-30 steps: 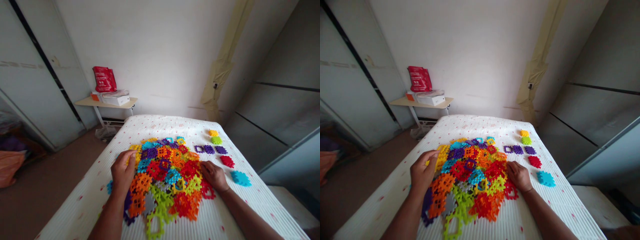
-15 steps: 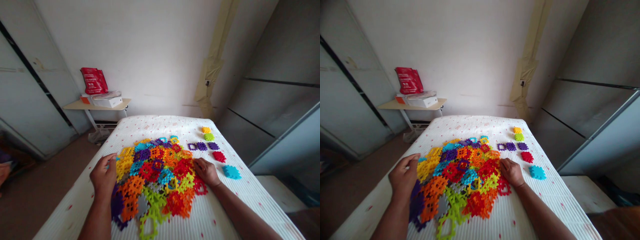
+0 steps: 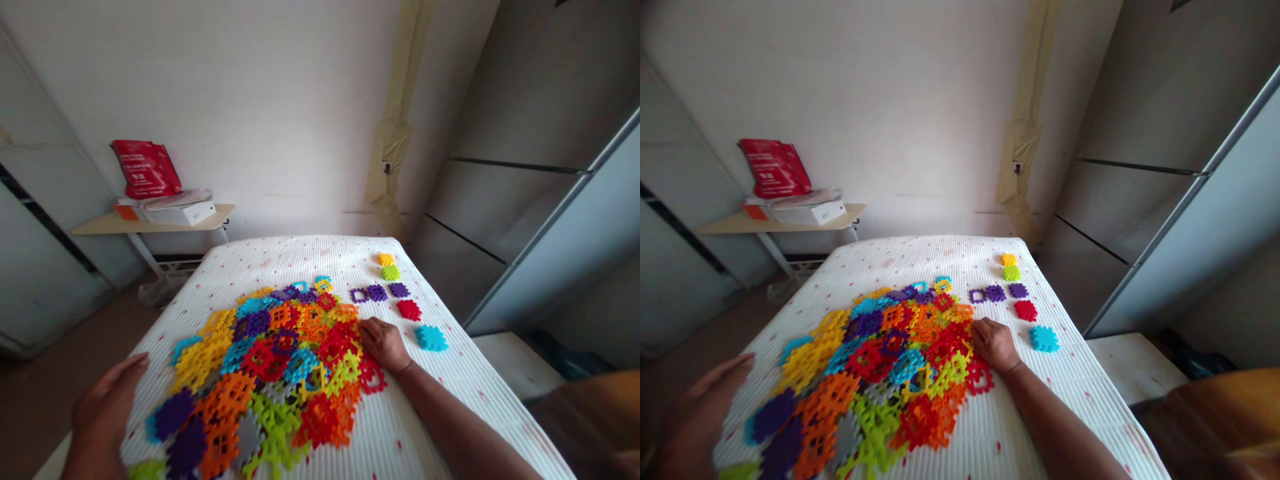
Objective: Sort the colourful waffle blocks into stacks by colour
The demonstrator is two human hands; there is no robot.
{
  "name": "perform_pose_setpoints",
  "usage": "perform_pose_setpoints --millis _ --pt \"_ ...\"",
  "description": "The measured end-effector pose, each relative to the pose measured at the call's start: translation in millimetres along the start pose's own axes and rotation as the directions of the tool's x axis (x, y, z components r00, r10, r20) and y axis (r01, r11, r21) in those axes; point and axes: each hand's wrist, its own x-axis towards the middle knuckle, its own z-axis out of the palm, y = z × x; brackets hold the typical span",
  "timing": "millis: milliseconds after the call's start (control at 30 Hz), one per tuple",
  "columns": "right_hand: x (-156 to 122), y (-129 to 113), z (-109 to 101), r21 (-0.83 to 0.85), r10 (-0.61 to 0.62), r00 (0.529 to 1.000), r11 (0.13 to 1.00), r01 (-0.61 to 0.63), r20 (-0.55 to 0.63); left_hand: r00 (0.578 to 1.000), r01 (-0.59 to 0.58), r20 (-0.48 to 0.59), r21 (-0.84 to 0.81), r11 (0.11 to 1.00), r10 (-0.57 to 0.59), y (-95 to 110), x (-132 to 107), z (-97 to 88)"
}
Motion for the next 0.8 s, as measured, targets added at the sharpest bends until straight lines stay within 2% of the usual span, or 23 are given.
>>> perform_pose_setpoints --millis 67,133,267,433,633,800 --pt "0.0 -0.4 -0.2 0.001 0.006 1.000 1.000 -0.006 -0.001 0.994 0.106 0.007 0.005 0.994 -0.106 18.1 -11.6 7.5" --pt "0.4 -1.2 -1.0 0.002 0.012 1.000 1.000 -0.012 0.001 0.996 0.083 0.018 -0.063 0.995 -0.082 26.7 -18.9 14.3" --pt "1.8 -3.0 -3.4 0.012 0.010 1.000 1.000 -0.010 0.007 0.999 -0.028 0.021 -0.179 0.983 0.032 23.9 -20.9 25.8" --pt "1.8 -2.4 -3.6 -0.003 -0.001 1.000 1.000 0.001 0.028 0.998 0.008 0.066 -0.225 0.974 0.007 26.9 -22.7 35.1" --pt "0.9 -1.9 -2.9 -0.014 0.001 0.999 1.000 -0.001 0.050 0.987 0.004 0.153 -0.263 0.965 0.037 34.1 -28.0 40.5" --pt "0.2 -0.4 -1.2 -0.034 0.008 0.999 0.999 -0.006 0.042 0.987 -0.016 0.149 -0.290 0.957 0.062 27.3 -25.2 40.4"
